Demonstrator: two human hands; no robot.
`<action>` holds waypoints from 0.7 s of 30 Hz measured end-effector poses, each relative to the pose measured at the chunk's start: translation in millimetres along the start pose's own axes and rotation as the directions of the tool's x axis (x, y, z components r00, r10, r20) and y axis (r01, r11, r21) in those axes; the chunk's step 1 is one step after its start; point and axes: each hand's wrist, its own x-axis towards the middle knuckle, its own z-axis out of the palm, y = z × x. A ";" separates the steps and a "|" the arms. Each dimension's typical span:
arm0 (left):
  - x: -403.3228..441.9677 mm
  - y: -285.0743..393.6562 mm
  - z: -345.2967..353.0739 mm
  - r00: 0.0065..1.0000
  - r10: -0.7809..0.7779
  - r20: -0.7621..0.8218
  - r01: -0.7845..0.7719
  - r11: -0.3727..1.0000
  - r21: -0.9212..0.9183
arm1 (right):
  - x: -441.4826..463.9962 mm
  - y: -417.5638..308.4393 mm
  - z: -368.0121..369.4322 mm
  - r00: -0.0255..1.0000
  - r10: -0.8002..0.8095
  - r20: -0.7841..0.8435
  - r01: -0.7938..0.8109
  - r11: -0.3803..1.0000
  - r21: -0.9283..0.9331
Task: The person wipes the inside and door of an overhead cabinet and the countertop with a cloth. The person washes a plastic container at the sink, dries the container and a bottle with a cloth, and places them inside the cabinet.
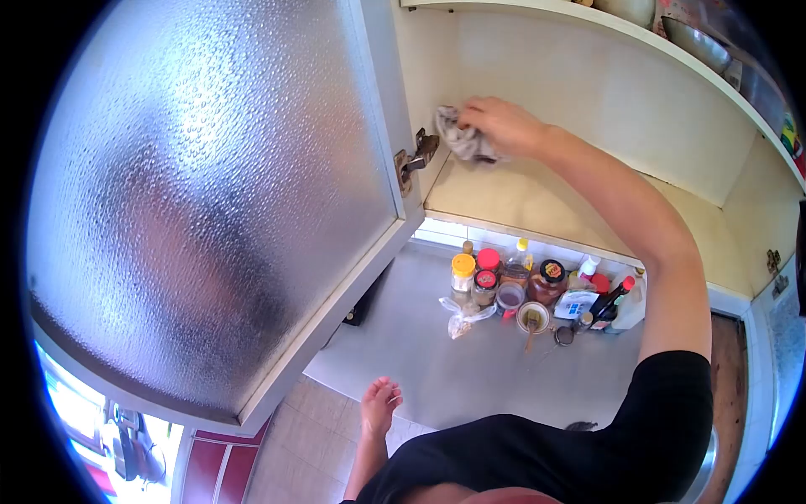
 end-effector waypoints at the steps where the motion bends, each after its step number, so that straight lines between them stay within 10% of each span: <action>1: -1.5 1.9 -1.3 1.000 0.012 -0.002 -0.012 1.000 -0.011 | -2.7 6.0 2.4 0.994 0.103 0.020 -0.103 0.994 -0.041; 5: -4.9 -1.4 -11.7 0.999 -0.024 -0.041 0.025 0.999 0.031 | 10.7 18.9 14.6 0.783 0.613 0.107 -0.618 0.743 0.258; 10: -3.4 -5.4 -14.0 0.999 -0.027 -0.040 0.028 0.999 0.018 | 38.7 17.1 92.4 0.424 0.905 -0.035 -0.763 0.378 0.525; 19: 9.5 -22.0 -6.1 0.995 -0.083 0.057 0.079 0.995 0.062 | -0.8 -82.4 76.6 0.670 0.719 0.182 -0.534 0.298 0.791; 21: 10.1 -17.3 4.7 0.993 -0.078 0.086 0.073 0.995 0.062 | -3.0 -96.2 57.4 0.658 0.645 0.388 -0.504 -0.005 0.864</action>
